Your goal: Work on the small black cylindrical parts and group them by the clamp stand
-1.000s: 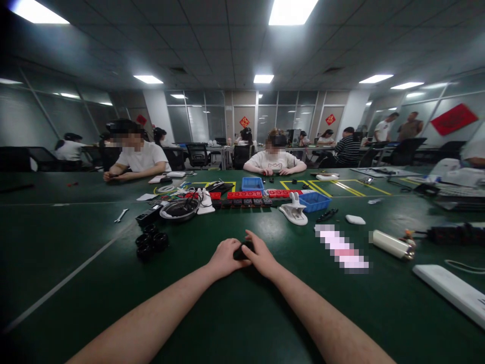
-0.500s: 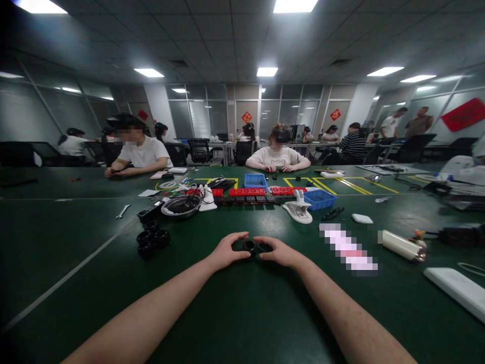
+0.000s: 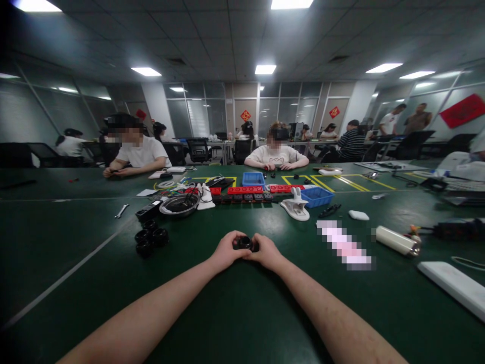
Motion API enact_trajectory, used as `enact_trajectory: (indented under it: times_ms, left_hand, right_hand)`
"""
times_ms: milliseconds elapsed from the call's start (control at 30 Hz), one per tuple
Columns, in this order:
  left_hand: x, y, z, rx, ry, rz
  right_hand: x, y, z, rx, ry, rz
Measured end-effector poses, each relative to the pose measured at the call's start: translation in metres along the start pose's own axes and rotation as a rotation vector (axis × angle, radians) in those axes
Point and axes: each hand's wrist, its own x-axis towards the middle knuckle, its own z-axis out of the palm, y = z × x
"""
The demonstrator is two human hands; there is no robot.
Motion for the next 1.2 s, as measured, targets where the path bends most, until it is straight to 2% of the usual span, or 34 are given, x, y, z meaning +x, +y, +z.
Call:
enact_trajectory:
  times_ms: [100,200,267,400,533,633,733,933,1100,1200]
  left_hand:
    - [0.001,-0.002,0.006,0.048,0.09,-0.049]
    - [0.001,-0.003,0.01,0.069,0.144,-0.067]
    - [0.001,-0.003,0.01,0.069,0.148,-0.058]
    - [0.0,-0.001,0.004,0.036,0.081,-0.009]
    - [-0.002,0.001,-0.006,-0.042,-0.029,0.071]
    - [-0.001,0.001,-0.012,-0.093,-0.081,0.083]
    - [0.001,-0.001,-0.017,-0.129,-0.098,0.079]
    - [0.005,-0.007,-0.017,-0.148,-0.177,0.117]
    - [0.005,-0.004,-0.017,-0.136,-0.155,0.069]
    - [0.004,-0.001,-0.017,-0.09,-0.117,0.043]
  right_hand:
    - [-0.002,-0.011,0.008,-0.238,0.117,0.052]
    - [-0.006,-0.021,0.011,-0.391,0.155,0.072]
    - [-0.007,-0.024,0.01,-0.417,0.166,0.066]
    - [-0.006,-0.015,0.004,-0.228,0.119,-0.016]
    - [-0.001,-0.002,-0.008,0.126,-0.091,-0.174]
    - [0.001,0.001,-0.017,0.301,-0.261,-0.186]
    - [0.002,0.0,-0.023,0.383,-0.362,-0.16]
    - [0.004,0.001,-0.022,0.388,-0.365,-0.142]
    - [0.005,0.003,-0.017,0.371,-0.317,-0.093]
    - [0.004,0.002,-0.011,0.3,-0.219,-0.015]
